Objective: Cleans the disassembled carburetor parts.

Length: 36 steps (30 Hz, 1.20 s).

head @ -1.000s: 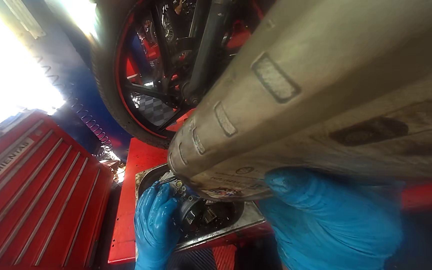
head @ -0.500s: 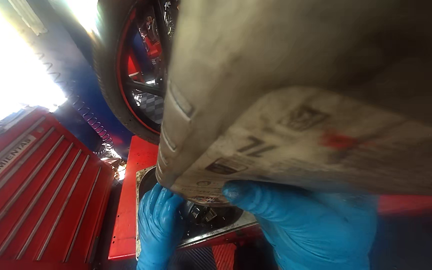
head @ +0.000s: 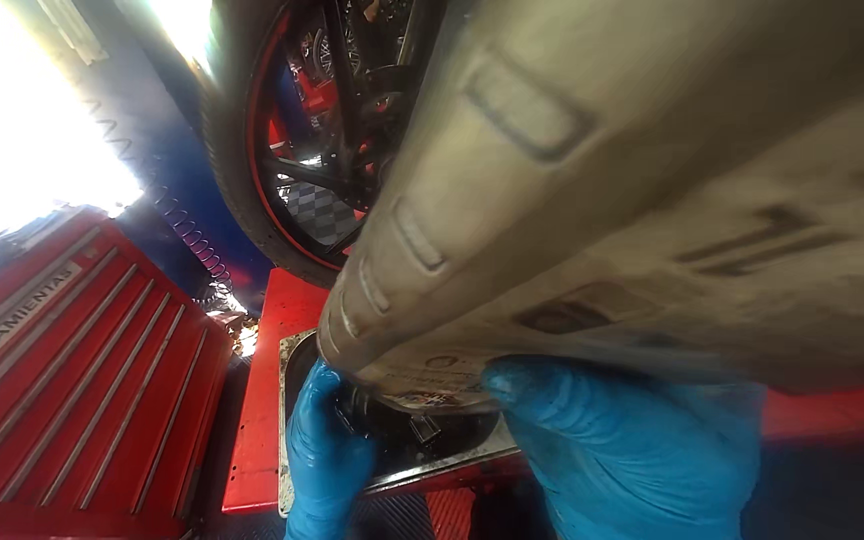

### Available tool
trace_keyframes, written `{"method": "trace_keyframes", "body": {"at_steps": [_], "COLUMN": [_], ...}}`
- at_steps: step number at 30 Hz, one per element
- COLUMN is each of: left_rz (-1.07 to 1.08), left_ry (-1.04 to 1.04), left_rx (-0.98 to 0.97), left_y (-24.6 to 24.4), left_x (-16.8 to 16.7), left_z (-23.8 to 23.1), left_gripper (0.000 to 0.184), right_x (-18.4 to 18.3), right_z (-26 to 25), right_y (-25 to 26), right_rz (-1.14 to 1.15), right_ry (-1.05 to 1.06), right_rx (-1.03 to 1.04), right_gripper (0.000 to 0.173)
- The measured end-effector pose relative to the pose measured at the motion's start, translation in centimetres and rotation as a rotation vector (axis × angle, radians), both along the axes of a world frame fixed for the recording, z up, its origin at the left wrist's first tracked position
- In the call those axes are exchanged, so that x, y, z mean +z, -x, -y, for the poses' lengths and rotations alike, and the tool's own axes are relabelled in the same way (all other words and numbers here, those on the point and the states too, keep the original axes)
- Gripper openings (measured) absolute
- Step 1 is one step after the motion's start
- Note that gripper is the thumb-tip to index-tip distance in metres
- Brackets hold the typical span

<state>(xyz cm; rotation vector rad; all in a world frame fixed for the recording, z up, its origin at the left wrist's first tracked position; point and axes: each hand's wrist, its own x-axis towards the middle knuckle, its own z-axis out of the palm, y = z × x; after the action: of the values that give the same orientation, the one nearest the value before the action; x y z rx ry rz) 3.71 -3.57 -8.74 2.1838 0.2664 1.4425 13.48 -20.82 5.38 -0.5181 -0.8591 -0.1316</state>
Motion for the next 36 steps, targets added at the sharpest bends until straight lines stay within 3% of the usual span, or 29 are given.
{"method": "trace_keyframes", "body": {"at_steps": [3, 5, 6, 9, 10, 14, 17, 30, 36], "left_rz": [0.045, 0.135, 0.199, 0.299, 0.288, 0.358, 0.425, 0.463, 0.509], "left_ry": [0.304, 0.630, 0.817, 1.291, 1.409, 1.700, 1.771, 1.731, 1.757], "left_rx": [-0.048, -0.129, -0.200, -0.368, -0.366, -0.404, -0.459, -0.636, -0.685], "left_y": [-0.5, -1.0, -1.3, -1.7, -1.9, -2.9, -3.5, -5.6, -5.3], "left_x": [1.1, 2.2, 2.6, 4.3, 5.2, 6.1, 5.6, 6.4, 6.5], "left_z": [1.2, 1.7, 1.7, 1.0, 0.9, 0.3, 0.6, 2.4, 3.2], "left_gripper": [0.091, 0.092, 0.086, 0.035, 0.030, 0.036, 0.038, 0.043, 0.047], "right_x": [0.2, 0.3, 0.1, -0.3, -0.3, 0.6, 0.8, 0.3, -0.3], "right_z": [-0.2, -0.3, -0.3, -0.6, -0.6, -0.7, -0.9, -1.2, -0.8], "right_y": [-0.1, -0.3, -0.5, -1.2, -1.3, -1.4, -1.5, -3.1, -5.1], "right_rz": [-0.013, -0.049, -0.064, -0.102, -0.110, -0.117, -0.145, -0.313, -0.473], "right_ry": [-0.021, -0.037, -0.036, -0.033, -0.035, -0.060, -0.078, -0.140, -0.105], "right_rx": [-0.053, -0.106, -0.154, -0.283, -0.294, -0.177, -0.074, 0.017, -0.048], "right_gripper": [0.048, 0.050, 0.054, 0.062, 0.062, 0.054, 0.052, 0.049, 0.048]}}
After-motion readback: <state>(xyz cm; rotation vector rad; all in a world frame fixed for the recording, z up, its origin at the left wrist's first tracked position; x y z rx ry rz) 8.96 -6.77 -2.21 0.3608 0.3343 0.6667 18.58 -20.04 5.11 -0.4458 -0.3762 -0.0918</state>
